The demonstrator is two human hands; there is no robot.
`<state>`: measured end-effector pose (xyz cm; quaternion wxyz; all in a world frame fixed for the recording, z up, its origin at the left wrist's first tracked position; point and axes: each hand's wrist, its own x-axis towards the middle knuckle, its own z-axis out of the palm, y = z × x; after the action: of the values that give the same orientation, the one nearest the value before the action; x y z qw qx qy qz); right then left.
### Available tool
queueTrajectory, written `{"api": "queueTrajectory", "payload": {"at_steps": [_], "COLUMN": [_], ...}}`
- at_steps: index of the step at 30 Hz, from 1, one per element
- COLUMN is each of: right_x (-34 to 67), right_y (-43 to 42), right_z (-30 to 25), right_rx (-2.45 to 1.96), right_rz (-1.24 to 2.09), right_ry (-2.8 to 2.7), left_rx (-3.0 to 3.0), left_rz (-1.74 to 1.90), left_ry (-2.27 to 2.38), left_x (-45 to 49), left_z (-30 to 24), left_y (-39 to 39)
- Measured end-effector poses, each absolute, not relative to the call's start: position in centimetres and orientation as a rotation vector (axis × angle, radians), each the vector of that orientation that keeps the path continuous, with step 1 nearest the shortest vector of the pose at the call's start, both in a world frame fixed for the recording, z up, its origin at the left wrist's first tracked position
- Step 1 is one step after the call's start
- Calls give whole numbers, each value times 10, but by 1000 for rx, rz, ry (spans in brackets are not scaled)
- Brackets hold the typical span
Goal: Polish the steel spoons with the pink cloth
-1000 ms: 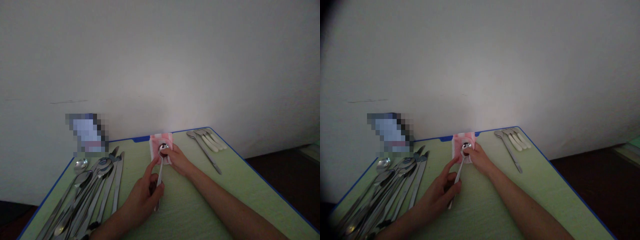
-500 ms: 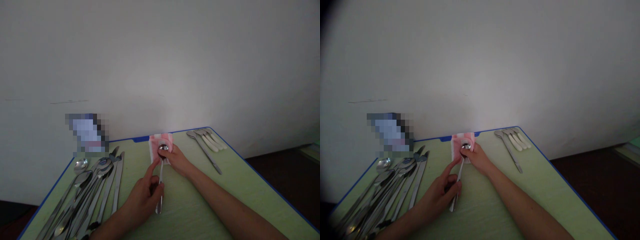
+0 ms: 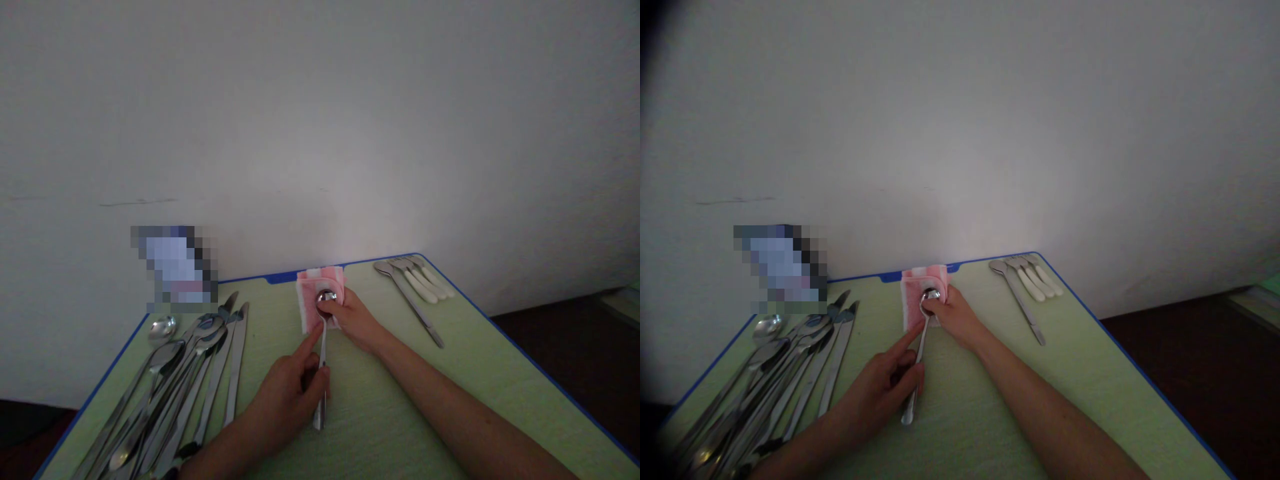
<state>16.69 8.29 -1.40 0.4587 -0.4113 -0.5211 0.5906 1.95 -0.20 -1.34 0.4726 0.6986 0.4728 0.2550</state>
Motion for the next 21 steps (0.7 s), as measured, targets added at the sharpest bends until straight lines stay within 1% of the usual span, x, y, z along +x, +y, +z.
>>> {"api": "queueTrajectory", "payload": {"at_steps": [21], "right_x": [166], "right_y": [84], "right_z": [-17], "right_rx": [-991], "right_rz": [1460], "right_ry": [-1245], "left_rx": [1736], "left_rz": [616], "left_ry": [1163], "left_x": [20], "left_z": [-11], "left_y": [-2]}}
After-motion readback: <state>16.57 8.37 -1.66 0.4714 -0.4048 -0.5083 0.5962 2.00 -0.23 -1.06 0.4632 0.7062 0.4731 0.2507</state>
